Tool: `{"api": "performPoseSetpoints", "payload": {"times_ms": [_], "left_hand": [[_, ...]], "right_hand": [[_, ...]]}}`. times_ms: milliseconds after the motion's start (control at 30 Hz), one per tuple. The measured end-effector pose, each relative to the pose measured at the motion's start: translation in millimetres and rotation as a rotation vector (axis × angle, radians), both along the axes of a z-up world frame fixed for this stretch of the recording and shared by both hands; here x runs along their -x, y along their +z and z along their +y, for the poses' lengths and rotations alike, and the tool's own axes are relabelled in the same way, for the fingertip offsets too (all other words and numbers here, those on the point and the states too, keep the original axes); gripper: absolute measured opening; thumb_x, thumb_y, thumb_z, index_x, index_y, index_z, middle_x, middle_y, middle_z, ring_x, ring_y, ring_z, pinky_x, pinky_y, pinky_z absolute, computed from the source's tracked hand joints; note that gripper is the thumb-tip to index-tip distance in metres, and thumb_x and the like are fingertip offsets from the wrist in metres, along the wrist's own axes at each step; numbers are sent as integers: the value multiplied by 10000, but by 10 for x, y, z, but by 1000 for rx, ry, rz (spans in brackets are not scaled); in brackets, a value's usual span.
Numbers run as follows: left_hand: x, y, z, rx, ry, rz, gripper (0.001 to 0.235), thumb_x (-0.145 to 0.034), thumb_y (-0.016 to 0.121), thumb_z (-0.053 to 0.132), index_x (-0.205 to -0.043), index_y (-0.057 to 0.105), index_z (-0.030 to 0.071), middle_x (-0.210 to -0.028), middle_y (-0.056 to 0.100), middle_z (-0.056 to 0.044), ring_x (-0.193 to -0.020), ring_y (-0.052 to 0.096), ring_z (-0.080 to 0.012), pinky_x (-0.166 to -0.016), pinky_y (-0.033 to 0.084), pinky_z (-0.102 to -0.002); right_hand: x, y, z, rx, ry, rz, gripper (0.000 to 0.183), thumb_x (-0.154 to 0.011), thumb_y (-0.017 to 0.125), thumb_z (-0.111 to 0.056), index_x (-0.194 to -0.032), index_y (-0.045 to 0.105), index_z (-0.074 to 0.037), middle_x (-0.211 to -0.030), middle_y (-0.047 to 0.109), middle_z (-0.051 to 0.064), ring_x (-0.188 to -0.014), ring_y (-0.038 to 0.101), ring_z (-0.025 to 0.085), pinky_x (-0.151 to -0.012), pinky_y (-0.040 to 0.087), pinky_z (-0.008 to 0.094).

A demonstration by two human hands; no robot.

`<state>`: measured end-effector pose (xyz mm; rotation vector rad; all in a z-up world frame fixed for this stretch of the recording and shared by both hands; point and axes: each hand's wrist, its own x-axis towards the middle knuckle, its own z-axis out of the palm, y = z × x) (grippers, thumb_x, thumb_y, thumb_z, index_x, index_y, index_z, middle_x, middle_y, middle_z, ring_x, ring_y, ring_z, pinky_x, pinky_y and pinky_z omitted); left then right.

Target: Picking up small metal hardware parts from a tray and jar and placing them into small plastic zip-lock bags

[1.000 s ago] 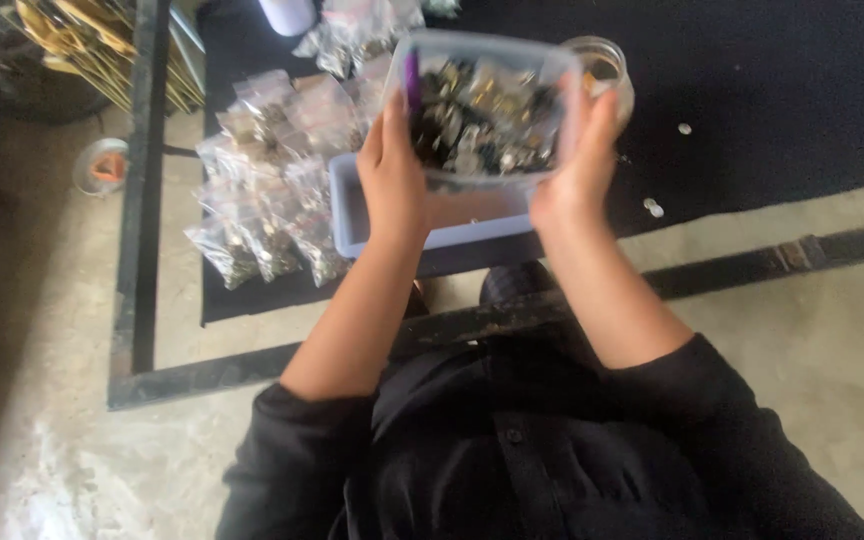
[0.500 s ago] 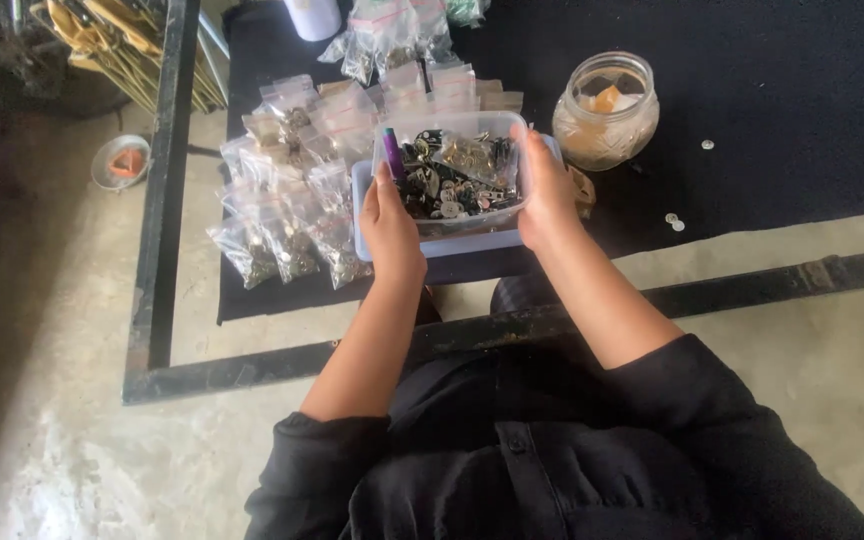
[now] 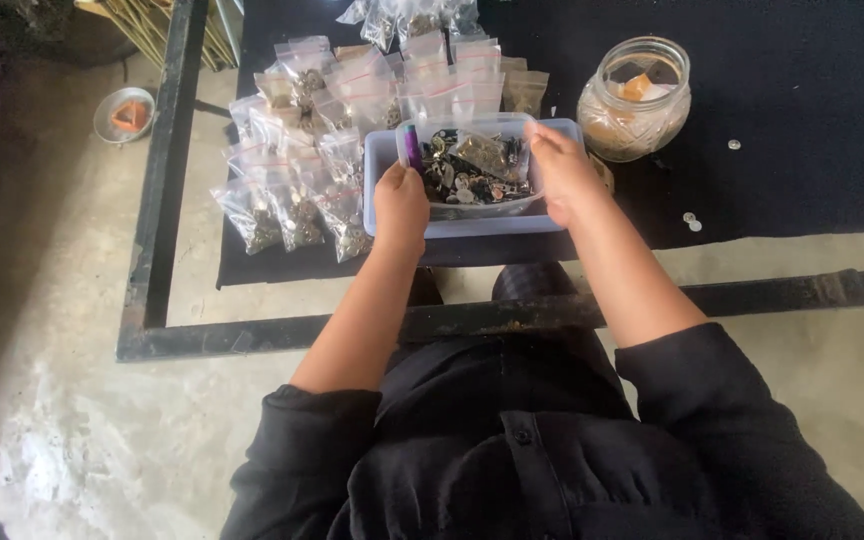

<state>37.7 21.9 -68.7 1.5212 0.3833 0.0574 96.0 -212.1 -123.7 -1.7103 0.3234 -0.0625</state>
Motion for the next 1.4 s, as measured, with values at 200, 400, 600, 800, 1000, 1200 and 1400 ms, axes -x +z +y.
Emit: {"api": "performPoseSetpoints", "payload": {"times_ms": [200, 400, 600, 800, 1000, 1200, 1400], "left_hand": [[-83, 11, 63, -141, 19, -46, 566, -1101, 422, 219, -1585, 272, -33, -1593, 337, -309, -1506, 300, -409, -1220, 269, -562], [-128, -19, 81, -283, -17, -80, 595, -1079, 447, 157, -1604, 230, -17, -1605, 309, -317, -1513, 274, -427, -1231, 238, -575], [-71, -49, 25, -406, -105, -146, 642, -1057, 473, 95, -1624, 188, -2, -1617, 281, -325, -1521, 248, -446, -1242, 207, -588], [34, -115, 10, -513, -184, -230, 703, -1035, 499, 33, -1643, 146, 13, -1629, 253, -333, -1528, 222, -465, -1252, 176, -601], [107, 115, 46, -465, -331, -246, 717, -1037, 408, 160, -1606, 15, -31, -1708, -11, -216, -1592, -13, -345, -1285, 40, -471], [97, 138, -82, -533, -233, -598, 749, -1024, 561, -46, -1642, 138, -28, -1658, 161, -335, -1547, 129, -482, -1275, 142, -569], [178, 438, -361, -528, -302, -867, 698, -959, 560, -171, -1597, 309, -35, -1626, 296, -279, -1533, 205, -496, -1267, 224, -566]], "right_hand": [[106, 197, -17, 283, 26, 98, 392, -993, 614, -446, -1358, 685, -324, -1356, 656, 101, -1285, 585, 371, -1006, 500, 523], [93, 180, 1, 498, -5, 100, 320, -937, 647, -499, -1237, 734, -425, -1084, 761, -68, -1037, 727, 213, -774, 608, 395], [488, 469, -103, 677, 258, -85, 522, -1040, 539, -262, -1539, 504, -113, -1334, 651, 257, -1250, 607, 438, -1090, 437, 562], [1204, 1246, -985, 407, 61, -280, 218, -931, 715, 20, -1139, 758, -27, -1037, 745, 203, -979, 729, 358, -943, 565, 426], [1323, 830, -2227, 628, -85, 212, 198, -1047, 619, -70, -1191, 750, -110, -959, 738, 98, -832, 664, 200, -740, 524, 362], [1252, -29, -1987, 1270, 139, -100, 212, -991, 714, -95, -1189, 788, -91, -1098, 735, 85, -982, 730, 249, -841, 594, 312], [824, -199, -2460, 1098, 173, -175, 136, -952, 792, -111, -1086, 794, -131, -958, 736, 36, -914, 722, 236, -841, 568, 331]]}}
